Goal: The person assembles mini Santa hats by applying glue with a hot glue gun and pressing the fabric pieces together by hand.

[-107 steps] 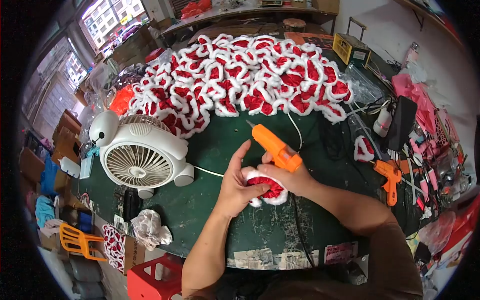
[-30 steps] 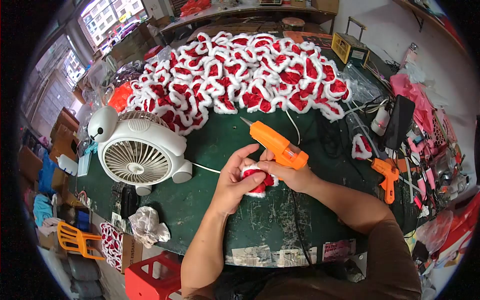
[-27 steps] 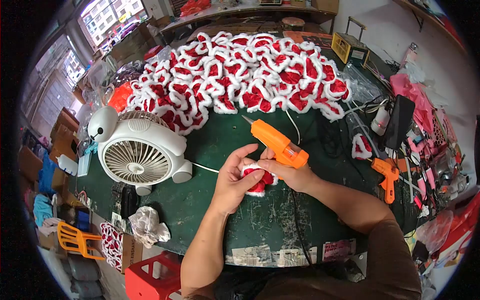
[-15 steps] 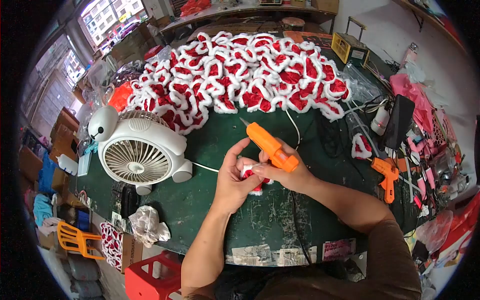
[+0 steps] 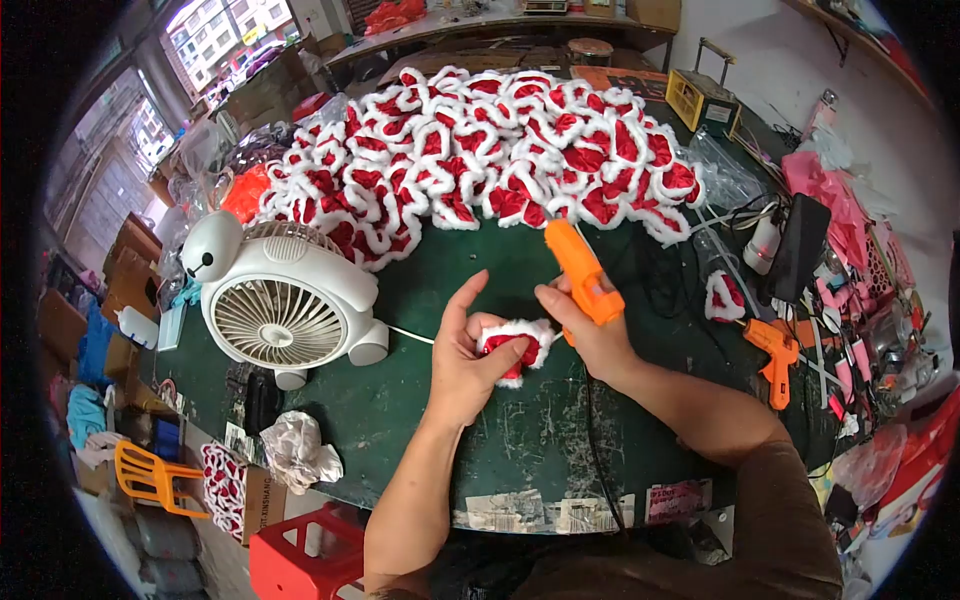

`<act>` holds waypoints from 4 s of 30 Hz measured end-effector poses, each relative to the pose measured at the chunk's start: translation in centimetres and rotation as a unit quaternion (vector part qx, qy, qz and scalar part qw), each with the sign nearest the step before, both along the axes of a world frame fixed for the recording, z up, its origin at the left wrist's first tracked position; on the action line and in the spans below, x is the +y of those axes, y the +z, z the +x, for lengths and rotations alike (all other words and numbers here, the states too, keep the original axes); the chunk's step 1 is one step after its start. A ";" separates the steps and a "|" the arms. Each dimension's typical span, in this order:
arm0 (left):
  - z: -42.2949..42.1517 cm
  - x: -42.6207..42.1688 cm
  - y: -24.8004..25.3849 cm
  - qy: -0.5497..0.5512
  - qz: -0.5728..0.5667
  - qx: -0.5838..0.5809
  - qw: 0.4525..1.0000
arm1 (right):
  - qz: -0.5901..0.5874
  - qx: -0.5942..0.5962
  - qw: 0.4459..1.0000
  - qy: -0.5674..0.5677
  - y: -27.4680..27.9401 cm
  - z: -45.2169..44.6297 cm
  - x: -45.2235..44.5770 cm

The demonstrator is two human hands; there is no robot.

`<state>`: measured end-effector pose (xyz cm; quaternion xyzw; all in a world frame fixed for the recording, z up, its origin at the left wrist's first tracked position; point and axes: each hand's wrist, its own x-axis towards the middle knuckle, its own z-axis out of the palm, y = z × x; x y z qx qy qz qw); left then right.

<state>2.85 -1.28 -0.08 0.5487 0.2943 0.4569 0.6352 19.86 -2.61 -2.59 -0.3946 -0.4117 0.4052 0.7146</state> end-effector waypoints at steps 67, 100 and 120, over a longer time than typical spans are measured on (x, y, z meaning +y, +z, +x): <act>-0.7 -0.1 0.6 -0.092 -0.047 -0.051 0.993 | 0.012 -0.042 0.981 0.191 0.3 0.5 -0.7; -1.6 0.3 0.4 -0.137 0.131 0.105 0.976 | -0.046 0.035 0.977 0.205 0.4 0.1 -1.0; -3.5 1.1 -2.0 -0.061 -0.052 0.014 0.997 | 0.031 -0.204 0.947 0.246 0.1 4.4 -4.7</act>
